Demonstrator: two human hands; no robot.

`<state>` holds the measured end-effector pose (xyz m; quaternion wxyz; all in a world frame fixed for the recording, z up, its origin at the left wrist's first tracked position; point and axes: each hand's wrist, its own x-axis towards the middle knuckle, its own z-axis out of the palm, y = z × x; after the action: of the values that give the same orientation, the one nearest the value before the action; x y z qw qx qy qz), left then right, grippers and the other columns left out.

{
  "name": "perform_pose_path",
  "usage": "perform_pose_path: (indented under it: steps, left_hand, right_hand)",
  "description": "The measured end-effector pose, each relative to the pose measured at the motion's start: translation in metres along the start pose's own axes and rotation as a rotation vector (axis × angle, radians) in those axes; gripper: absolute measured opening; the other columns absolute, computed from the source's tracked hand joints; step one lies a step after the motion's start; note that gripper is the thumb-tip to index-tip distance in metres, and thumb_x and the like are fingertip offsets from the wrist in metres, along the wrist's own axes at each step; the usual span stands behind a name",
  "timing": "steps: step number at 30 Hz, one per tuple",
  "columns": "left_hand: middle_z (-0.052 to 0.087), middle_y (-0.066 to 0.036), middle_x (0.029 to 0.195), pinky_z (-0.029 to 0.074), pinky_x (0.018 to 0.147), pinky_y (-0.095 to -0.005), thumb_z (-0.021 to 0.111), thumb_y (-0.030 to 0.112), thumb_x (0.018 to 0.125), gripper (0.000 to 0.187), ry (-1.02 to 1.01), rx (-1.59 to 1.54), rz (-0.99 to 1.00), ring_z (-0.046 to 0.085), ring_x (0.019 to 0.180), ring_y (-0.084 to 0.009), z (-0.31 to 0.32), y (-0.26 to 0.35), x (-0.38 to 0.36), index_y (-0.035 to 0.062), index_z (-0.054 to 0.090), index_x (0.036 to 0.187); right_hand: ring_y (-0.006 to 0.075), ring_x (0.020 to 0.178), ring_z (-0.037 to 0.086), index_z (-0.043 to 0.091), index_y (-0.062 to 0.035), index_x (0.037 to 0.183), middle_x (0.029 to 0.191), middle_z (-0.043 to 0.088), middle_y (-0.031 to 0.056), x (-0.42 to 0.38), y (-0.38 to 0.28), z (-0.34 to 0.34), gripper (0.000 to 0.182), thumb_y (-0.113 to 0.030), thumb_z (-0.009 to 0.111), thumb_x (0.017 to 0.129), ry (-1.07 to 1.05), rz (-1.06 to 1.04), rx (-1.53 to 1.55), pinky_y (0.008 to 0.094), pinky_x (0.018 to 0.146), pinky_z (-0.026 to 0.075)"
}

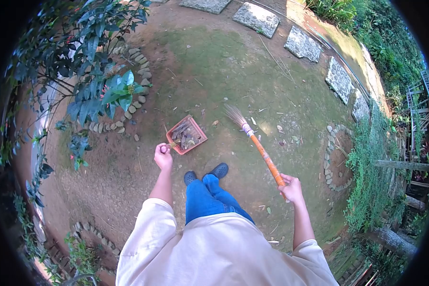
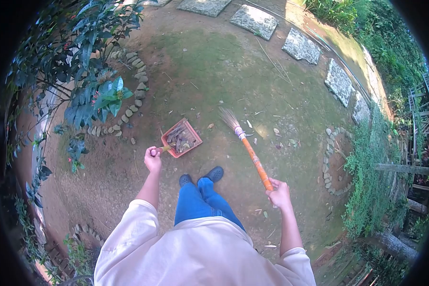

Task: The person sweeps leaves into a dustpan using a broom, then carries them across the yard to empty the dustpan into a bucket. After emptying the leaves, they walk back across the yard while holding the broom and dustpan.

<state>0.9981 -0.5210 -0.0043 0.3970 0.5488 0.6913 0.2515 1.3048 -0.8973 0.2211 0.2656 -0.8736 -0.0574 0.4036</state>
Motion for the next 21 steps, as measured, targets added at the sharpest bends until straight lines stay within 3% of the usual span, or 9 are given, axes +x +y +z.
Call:
perform_pose_path:
  steps: [11,17,21]
  left_hand:
    - [0.068,-0.003,0.09,0.051,0.083,-0.0294,0.071,-0.007,0.076,0.029,-0.032,0.001,-0.014,0.064,0.086,-0.0124,-0.008,-0.009,0.003,0.0083,0.065,0.1]
    - [0.069,-0.004,0.091,0.051,0.083,-0.0295,0.072,-0.006,0.077,0.029,-0.008,0.016,-0.012,0.064,0.086,-0.0125,-0.011,-0.018,0.002,0.0089,0.065,0.101]
    - [0.069,-0.003,0.091,0.051,0.084,-0.0292,0.072,-0.006,0.077,0.029,-0.003,0.011,-0.05,0.064,0.087,-0.0123,-0.017,-0.014,-0.002,0.0086,0.065,0.101]
  right_hand:
    - [0.0122,0.058,0.064,0.059,0.0028,0.128,0.115,0.068,0.0171,-0.007,0.005,0.018,0.06,0.002,0.068,0.069,-0.193,0.045,-0.091,0.0274,0.051,0.052]
    - [0.0102,0.059,0.062,0.061,0.0004,0.127,0.11,0.069,0.0141,-0.027,-0.005,-0.002,0.06,0.006,0.07,0.068,-0.333,0.122,0.03,0.0259,0.053,0.051]
    - [0.01,0.061,0.062,0.059,0.0033,0.127,0.107,0.069,0.0115,-0.038,-0.018,-0.006,0.061,0.01,0.068,0.067,-0.314,0.118,0.035,0.0247,0.054,0.052]
